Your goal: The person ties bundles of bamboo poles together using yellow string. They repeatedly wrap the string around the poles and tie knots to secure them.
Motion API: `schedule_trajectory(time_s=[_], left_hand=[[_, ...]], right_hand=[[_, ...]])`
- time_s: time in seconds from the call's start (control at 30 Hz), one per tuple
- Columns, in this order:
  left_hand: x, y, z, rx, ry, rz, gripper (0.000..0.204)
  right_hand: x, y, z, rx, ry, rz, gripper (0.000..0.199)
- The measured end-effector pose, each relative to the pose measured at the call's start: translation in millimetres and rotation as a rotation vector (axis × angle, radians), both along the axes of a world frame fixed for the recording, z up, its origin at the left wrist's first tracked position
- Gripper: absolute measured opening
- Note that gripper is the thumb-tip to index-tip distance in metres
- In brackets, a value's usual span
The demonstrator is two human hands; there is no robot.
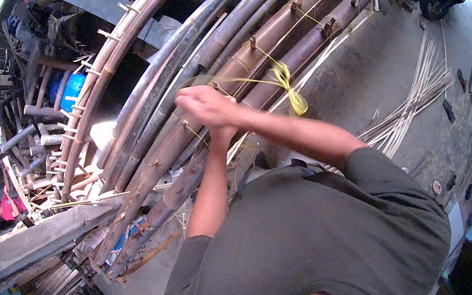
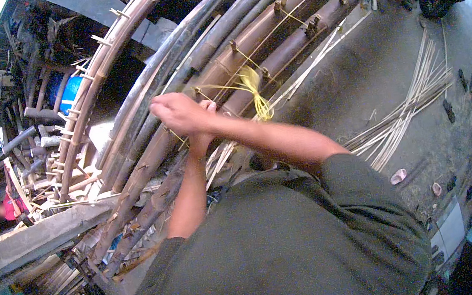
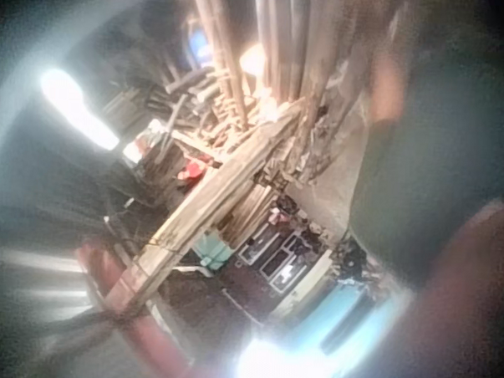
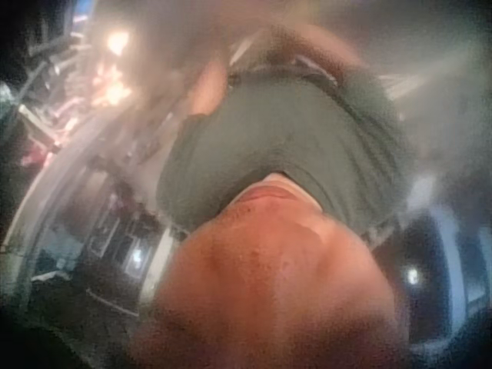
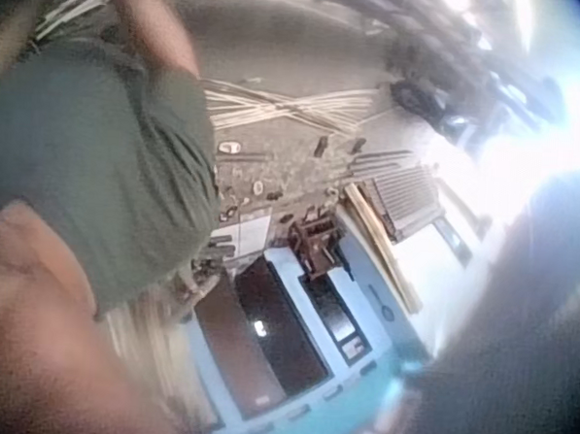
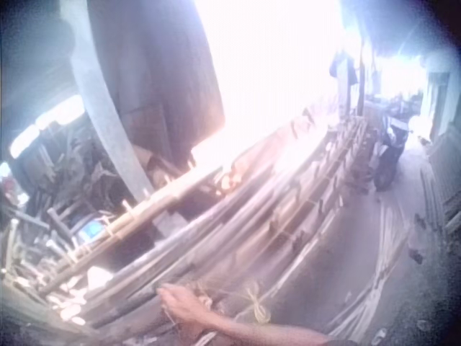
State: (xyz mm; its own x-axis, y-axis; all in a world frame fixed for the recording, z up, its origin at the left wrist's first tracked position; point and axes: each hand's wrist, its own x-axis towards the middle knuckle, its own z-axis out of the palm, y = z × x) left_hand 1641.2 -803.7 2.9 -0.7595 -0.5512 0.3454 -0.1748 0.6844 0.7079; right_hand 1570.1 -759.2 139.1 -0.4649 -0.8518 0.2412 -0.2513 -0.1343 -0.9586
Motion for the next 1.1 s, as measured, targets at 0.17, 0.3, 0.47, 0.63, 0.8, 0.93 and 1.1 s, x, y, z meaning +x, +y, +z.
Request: schedule_trajectory(time_s=[0.17,0.3,0.47,0.63,0.8,0.93,1.1], left_hand=[[-13.6,4.4,43.8,0.132,-0.475,0.039,0.036],[-12.2,3.1,41.3,0.192,-0.4,0.034,0.036],[-10.6,14.8,37.7,0.108,-0.354,0.132,0.032],[-33.2,-1.2,59.5,0.352,-0.055,0.004,0.03],[-108.1,-73.8,84.0,0.144,-0.09,0.116,0.031],[-110.1,-109.1,4.9,-0.077,-0.379,0.163,0.034],[-55.0,-134.5,18.8,0.028,-0.256,0.057,0.035]], right_hand=[[-83.0,-41.0,-29.0,0.865,0.829,0.053,0.054],[-85.7,-26.8,-61.1,0.407,0.146,0.137,0.055],[-53.6,96.1,-63.7,0.289,0.169,0.599,0.054],[12.3,112.2,-123.9,0.198,0.517,0.28,0.053],[-18.1,145.0,-135.3,-0.066,-0.081,-0.092,0.036],[-97.3,259.9,-243.2,-0.793,-1.28,-0.923,0.055],[7.1,222.5,-206.6,-0.13,-1.671,-0.791,0.11]])
